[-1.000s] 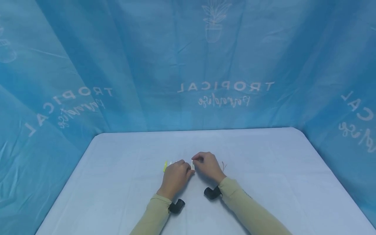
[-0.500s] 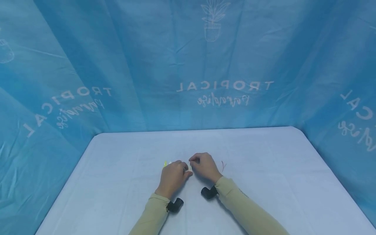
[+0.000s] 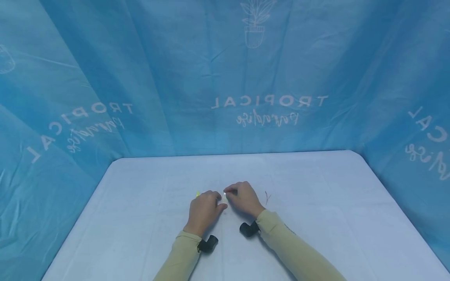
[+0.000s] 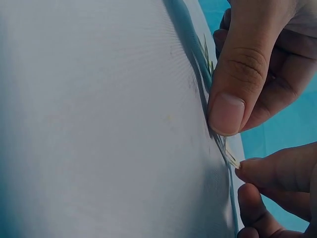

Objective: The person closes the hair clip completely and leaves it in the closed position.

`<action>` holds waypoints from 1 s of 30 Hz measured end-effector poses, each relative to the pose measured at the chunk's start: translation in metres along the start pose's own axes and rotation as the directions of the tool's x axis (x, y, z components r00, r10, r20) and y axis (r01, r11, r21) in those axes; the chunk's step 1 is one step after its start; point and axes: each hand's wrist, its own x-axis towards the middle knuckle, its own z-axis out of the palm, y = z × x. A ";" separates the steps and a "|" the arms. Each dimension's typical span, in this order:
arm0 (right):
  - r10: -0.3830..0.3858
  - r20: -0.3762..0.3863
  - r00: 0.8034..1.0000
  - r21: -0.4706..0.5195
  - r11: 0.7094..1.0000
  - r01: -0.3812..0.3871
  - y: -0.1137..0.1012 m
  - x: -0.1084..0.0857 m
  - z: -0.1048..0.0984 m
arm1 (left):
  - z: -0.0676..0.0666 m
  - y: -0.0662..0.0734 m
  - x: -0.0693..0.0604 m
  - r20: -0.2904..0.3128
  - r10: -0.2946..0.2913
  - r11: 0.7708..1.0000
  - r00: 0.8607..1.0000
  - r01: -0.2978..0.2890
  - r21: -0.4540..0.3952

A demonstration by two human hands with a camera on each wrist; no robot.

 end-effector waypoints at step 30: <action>0.007 0.016 1.000 -0.014 1.000 -0.007 0.001 -0.001 -0.005 | -0.001 0.002 -0.001 0.006 -0.037 0.999 0.999 0.037 -0.021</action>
